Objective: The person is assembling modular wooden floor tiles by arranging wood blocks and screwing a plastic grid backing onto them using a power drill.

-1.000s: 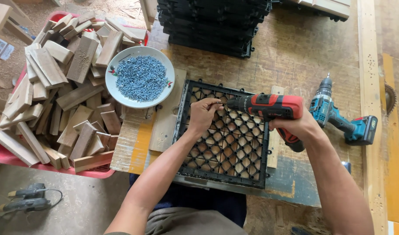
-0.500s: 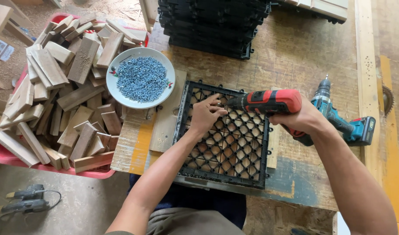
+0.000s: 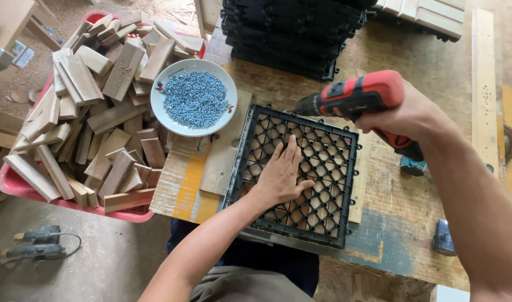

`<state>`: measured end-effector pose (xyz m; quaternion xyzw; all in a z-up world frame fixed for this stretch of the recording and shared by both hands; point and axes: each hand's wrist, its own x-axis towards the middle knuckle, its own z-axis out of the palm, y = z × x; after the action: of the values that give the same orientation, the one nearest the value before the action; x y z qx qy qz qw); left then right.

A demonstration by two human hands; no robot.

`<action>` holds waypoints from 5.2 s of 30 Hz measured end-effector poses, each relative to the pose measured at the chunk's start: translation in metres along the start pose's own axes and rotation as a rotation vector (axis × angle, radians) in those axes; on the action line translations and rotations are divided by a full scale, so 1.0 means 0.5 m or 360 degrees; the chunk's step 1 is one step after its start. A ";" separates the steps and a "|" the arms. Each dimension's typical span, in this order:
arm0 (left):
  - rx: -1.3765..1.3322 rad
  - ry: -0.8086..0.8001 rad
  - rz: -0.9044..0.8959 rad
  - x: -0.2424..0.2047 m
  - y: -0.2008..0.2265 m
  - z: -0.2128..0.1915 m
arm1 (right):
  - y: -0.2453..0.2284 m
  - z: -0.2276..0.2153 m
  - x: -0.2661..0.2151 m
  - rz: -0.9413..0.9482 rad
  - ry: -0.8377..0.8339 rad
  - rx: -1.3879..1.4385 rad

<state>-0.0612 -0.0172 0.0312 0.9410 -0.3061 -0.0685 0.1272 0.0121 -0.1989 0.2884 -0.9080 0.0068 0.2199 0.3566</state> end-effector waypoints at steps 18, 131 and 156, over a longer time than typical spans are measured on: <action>0.0030 0.0070 -0.0024 -0.014 -0.001 -0.029 | -0.171 0.103 0.135 0.0058 -0.0185 -0.0604; -0.0954 0.0369 -0.1062 0.173 -0.345 -0.012 | 0.166 0.399 0.459 -0.0387 0.0112 -0.0332; -0.2918 0.0808 -0.0492 0.090 -0.298 -0.013 | 0.136 0.341 0.361 -0.0970 0.0192 0.0285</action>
<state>0.0597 0.0734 -0.0065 0.4926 0.0303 -0.0914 0.8649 0.0963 -0.1127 0.0610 -0.8446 -0.2248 0.0474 0.4835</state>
